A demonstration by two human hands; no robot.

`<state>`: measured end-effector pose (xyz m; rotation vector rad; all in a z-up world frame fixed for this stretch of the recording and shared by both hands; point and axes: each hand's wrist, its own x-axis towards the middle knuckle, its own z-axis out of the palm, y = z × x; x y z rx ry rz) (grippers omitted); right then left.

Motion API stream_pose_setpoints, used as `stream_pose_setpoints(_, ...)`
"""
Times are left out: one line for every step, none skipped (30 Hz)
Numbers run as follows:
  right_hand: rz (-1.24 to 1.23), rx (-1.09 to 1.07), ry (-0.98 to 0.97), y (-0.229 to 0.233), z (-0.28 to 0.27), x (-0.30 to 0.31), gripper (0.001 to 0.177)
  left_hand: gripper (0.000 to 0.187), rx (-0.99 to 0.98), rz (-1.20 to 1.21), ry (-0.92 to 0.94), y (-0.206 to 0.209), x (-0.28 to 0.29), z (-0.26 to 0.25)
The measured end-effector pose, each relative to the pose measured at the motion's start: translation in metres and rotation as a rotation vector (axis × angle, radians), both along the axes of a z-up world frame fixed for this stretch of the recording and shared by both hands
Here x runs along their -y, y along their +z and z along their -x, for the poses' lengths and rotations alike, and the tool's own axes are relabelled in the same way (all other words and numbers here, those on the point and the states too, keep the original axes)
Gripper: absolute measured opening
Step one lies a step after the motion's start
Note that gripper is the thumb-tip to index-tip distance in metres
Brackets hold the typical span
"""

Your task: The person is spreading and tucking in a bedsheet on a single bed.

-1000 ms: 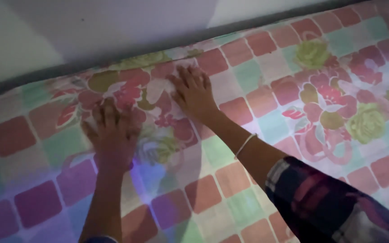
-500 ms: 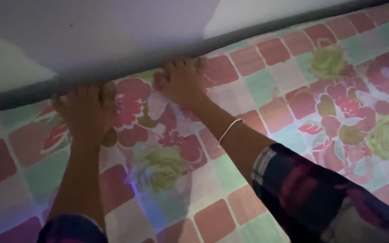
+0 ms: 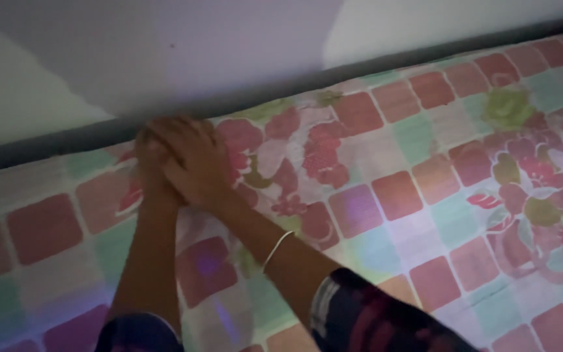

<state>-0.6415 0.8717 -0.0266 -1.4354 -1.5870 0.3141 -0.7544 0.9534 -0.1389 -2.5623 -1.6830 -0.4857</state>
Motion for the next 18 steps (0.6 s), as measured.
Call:
stream_pose_setpoints(0.014, 0.053, 0.034, 0.002, -0.002, 0.002, 0.046, 0.031, 0.177, -0.022, -0.069, 0.019, 0.012, 0.000)
stream_pose_setpoints(0.029, 0.105, 0.067, 0.004, -0.005, 0.004, 0.050, 0.032, 0.355, -0.044, -0.137, 0.038, 0.024, 0.000)
stream_pose_setpoints(0.026, 0.106, 0.072, 0.004, -0.004, 0.002, 0.050, 0.032, 0.355, -0.048, -0.132, 0.058, 0.040, 0.002)
stream_pose_setpoints(0.038, 0.175, 0.051, 0.003, -0.003, 0.001, 0.052, 0.032, 0.277, -0.140, -0.095, 0.077, 0.056, 0.005)
stream_pose_setpoints(0.051, 0.241, 0.031, 0.002, 0.001, 0.001, 0.054, 0.032, 0.195, -0.229, -0.056, 0.096, 0.074, 0.009)
stream_pose_setpoints(0.050, 0.238, 0.039, 0.007, 0.002, 0.002, 0.054, 0.032, 0.191, -0.230, -0.048, 0.102, 0.082, 0.023)
stream_pose_setpoints(0.114, 0.337, 0.026, 0.011, 0.003, 0.003, 0.054, 0.033, 0.142, -0.188, 0.078, 0.109, 0.089, 0.037)
stream_pose_setpoints(0.178, 0.437, 0.013, 0.015, 0.004, 0.003, 0.054, 0.033, 0.093, -0.144, 0.203, 0.115, 0.096, 0.051)
stream_pose_setpoints(0.176, 0.435, 0.016, 0.015, 0.005, 0.005, 0.054, 0.033, 0.090, -0.145, 0.206, 0.105, 0.096, 0.071)
stream_pose_setpoints(0.134, 0.418, 0.013, 0.015, 0.006, 0.007, 0.057, 0.036, 0.047, -0.246, 0.241, 0.095, 0.096, 0.092)
stream_pose_setpoints(0.091, 0.402, 0.011, 0.016, 0.006, 0.009, 0.059, 0.039, 0.003, -0.347, 0.277, 0.086, 0.096, 0.112)
stream_pose_setpoints(0.089, 0.402, 0.014, 0.017, 0.006, 0.008, 0.059, 0.039, 0.002, -0.349, 0.280, 0.092, 0.091, 0.113)
stream_pose_setpoints(0.072, 0.446, 0.009, 0.018, 0.007, 0.007, 0.058, 0.044, 0.014, -0.307, 0.246, 0.099, 0.087, 0.116)
stream_pose_setpoints(0.055, 0.490, 0.003, 0.019, 0.008, 0.006, 0.058, 0.048, 0.025, -0.264, 0.212, 0.106, 0.082, 0.119)
stream_pose_setpoints(0.054, 0.490, 0.006, 0.019, 0.009, 0.005, 0.058, 0.048, 0.024, -0.264, 0.215, 0.105, 0.077, 0.121)
stream_pose_setpoints(0.072, 0.488, 0.003, 0.020, 0.010, 0.003, 0.055, 0.045, -0.005, -0.217, 0.218, 0.103, 0.071, 0.123)
stream_pose_setpoints(0.089, 0.488, -0.001, 0.020, 0.009, 0.002, 0.052, 0.043, -0.032, -0.172, 0.221, 0.102, 0.064, 0.124)
stream_pose_setpoints(0.087, 0.489, 0.000, 0.019, 0.009, 0.001, 0.052, 0.043, -0.032, -0.174, 0.223, 0.104, 0.063, 0.126)
